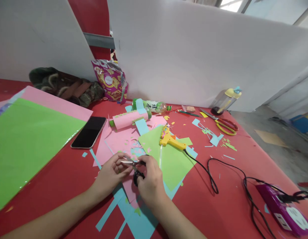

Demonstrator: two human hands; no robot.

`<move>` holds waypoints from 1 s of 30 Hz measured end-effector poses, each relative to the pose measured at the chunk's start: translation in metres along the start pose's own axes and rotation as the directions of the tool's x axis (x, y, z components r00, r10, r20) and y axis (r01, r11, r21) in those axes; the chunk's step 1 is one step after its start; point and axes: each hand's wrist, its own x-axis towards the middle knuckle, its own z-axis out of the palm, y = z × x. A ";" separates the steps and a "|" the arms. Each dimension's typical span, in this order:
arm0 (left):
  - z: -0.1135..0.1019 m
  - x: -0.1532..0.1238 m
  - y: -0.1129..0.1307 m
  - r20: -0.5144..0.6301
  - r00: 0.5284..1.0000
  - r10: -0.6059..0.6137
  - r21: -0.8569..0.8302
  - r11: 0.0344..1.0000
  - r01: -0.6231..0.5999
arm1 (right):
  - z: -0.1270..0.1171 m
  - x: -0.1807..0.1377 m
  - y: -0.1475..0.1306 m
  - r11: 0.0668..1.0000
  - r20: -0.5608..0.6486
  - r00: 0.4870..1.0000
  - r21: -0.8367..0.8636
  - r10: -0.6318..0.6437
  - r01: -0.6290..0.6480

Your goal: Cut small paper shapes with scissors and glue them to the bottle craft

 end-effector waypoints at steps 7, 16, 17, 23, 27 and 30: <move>-0.001 -0.002 0.001 -0.001 1.000 0.006 -0.007 1.000 -0.006 | 0.001 -0.001 0.001 0.954 0.064 0.966 0.154 0.249 -0.256; -0.002 -0.003 0.001 -0.035 0.999 0.005 0.004 1.000 -0.005 | 0.001 0.003 -0.003 0.905 0.087 0.938 0.247 0.335 -0.347; -0.002 -0.003 0.001 -0.037 0.999 0.007 0.005 1.000 -0.007 | 0.001 0.003 -0.003 0.908 0.087 0.939 0.240 0.333 -0.344; -0.001 -0.002 0.001 -0.053 0.998 0.015 0.030 0.999 -0.014 | 0.000 0.003 -0.004 0.938 0.085 0.953 0.168 0.292 -0.303; -0.002 -0.001 0.001 -0.071 0.997 0.035 0.044 0.999 -0.032 | -0.002 0.006 -0.006 0.941 0.058 0.952 0.141 0.301 -0.306; -0.003 -0.001 0.002 -0.107 0.993 0.042 0.042 0.998 -0.038 | -0.003 0.008 -0.007 0.935 -0.020 0.943 0.138 0.332 -0.327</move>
